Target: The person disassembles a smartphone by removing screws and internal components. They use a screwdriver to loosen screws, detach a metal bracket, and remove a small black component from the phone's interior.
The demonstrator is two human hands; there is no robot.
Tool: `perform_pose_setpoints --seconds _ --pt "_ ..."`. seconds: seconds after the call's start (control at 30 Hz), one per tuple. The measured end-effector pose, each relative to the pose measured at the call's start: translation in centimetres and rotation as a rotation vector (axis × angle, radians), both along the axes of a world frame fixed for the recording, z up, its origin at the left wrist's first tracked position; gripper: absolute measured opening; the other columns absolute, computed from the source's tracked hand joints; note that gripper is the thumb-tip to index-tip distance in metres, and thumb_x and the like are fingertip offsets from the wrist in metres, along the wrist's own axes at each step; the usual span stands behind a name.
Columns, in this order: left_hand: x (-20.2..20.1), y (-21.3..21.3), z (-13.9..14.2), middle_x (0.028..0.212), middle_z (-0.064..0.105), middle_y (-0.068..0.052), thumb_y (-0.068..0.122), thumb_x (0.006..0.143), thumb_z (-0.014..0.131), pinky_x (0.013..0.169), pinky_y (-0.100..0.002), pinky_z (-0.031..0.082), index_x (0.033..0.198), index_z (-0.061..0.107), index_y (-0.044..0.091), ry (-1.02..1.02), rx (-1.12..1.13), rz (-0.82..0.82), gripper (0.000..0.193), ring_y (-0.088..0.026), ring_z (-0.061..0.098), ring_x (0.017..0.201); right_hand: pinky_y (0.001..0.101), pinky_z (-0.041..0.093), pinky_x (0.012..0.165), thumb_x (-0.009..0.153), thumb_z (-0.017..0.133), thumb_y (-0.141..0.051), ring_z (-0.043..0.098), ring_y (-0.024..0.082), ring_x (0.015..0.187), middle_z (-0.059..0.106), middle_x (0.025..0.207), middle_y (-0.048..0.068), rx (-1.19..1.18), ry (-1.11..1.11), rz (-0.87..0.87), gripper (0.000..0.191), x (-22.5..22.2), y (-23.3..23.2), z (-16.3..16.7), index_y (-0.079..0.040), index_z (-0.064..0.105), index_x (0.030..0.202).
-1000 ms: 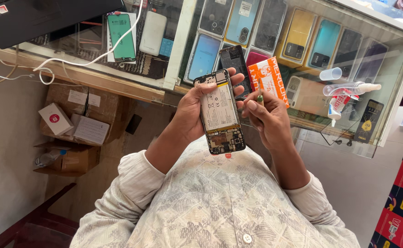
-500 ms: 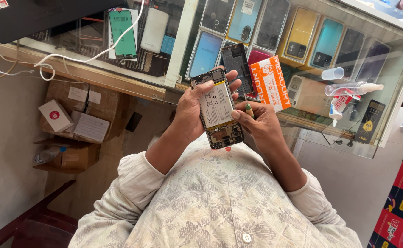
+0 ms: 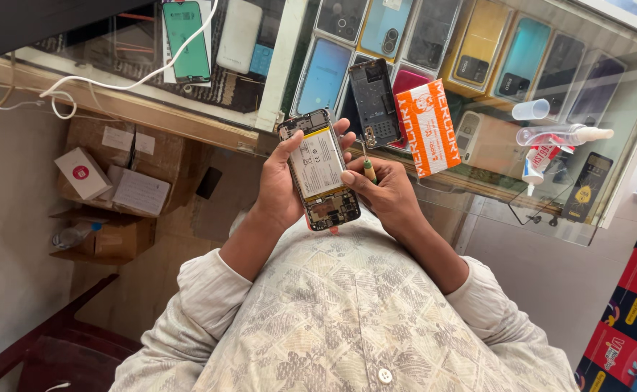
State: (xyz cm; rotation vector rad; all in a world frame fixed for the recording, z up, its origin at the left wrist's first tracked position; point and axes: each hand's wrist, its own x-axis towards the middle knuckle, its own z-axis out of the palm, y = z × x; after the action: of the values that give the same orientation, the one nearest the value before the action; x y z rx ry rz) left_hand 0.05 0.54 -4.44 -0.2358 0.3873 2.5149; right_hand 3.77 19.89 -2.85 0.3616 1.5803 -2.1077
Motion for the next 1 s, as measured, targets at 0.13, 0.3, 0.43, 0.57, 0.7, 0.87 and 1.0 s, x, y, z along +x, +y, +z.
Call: perform_pose_setpoints --seconds 0.13,0.3,0.43,0.57,0.7,0.87,1.0 --pt "0.2 -0.2 -0.5 0.149 0.057 -0.023 0.034 0.109 0.047 0.112 -0.043 0.053 0.151 0.048 -0.009 0.037 -0.031 -0.007 0.06 -0.029 0.062 0.131 0.0184 0.046 0.063 0.096 0.073 -0.019 0.056 0.001 0.074 0.067 0.089 -0.002 -0.007 -0.02 0.005 0.021 -0.3 -0.1 -0.4 0.002 0.07 0.101" --pt "0.3 0.3 -0.7 0.14 0.061 -0.025 0.025 0.111 0.049 0.101 -0.047 0.059 0.142 0.05 -0.005 0.07 -0.161 0.129 0.044 -0.032 0.067 0.122 0.0192 0.05 0.066 0.096 0.075 -0.019 0.058 0.002 0.075 0.069 0.088 -0.001 0.089 0.054 0.02 0.021 -1.0 0.5 -1.3 0.001 0.073 0.102" --pt "-0.1 0.3 -0.6 0.138 0.062 -0.024 0.022 0.109 0.052 0.099 -0.047 0.061 0.142 0.049 -0.003 0.064 -0.21 0.202 0.042 -0.033 0.067 0.12 0.0206 0.052 0.073 0.099 0.073 -0.013 0.064 0.004 0.081 0.074 0.092 -0.001 0.495 0.388 -0.091 0.013 -4.0 2.3 -3.0 -0.002 0.077 0.1" --pt "-0.4 0.1 -0.3 0.137 0.063 -0.023 0.02 0.109 0.053 0.098 -0.048 0.061 0.14 0.051 -0.002 0.039 -0.176 0.241 0.038 -0.033 0.067 0.121 0.0266 0.044 0.058 0.093 0.079 -0.014 0.055 0.007 0.064 0.068 0.073 0.0 0.851 0.359 -0.108 0.013 -6.1 4.3 -4.0 -0.003 0.079 0.1" --pt "-0.9 0.3 0.0 0.137 0.063 -0.023 0.021 0.108 0.055 0.098 -0.049 0.061 0.139 0.051 -0.001 0.029 -0.18 0.248 0.038 -0.033 0.067 0.121 0.0273 0.045 0.059 0.094 0.08 -0.015 0.055 0.007 0.064 0.066 0.071 0.004 0.957 0.395 -0.08 0.013 -6.5 4.8 -4.3 -0.003 0.078 0.099" --pt "-1.3 0.1 0.4 0.136 0.063 -0.023 0.022 0.106 0.058 0.098 -0.048 0.061 0.139 0.052 0.001 0.062 -0.233 0.302 0.04 -0.033 0.067 0.12 0.0295 0.052 0.065 0.096 0.077 -0.013 0.063 0.01 0.07 0.072 0.08 0.004 1.012 0.433 -0.23 0.015 -6.4 5.6 -4.2 -0.003 0.075 0.107" --pt "-1.9 -0.7 0.7 0.135 0.064 -0.022 0.022 0.105 0.059 0.098 -0.048 0.061 0.139 0.052 0.002 0.068 -0.255 0.347 0.04 -0.032 0.067 0.12 0.038 0.055 0.073 0.098 0.074 -0.007 0.068 0.021 0.078 0.071 0.09 0.011 1.289 0.618 -0.249 0.027 -6.1 7.0 -4.0 -0.002 0.068 0.124"
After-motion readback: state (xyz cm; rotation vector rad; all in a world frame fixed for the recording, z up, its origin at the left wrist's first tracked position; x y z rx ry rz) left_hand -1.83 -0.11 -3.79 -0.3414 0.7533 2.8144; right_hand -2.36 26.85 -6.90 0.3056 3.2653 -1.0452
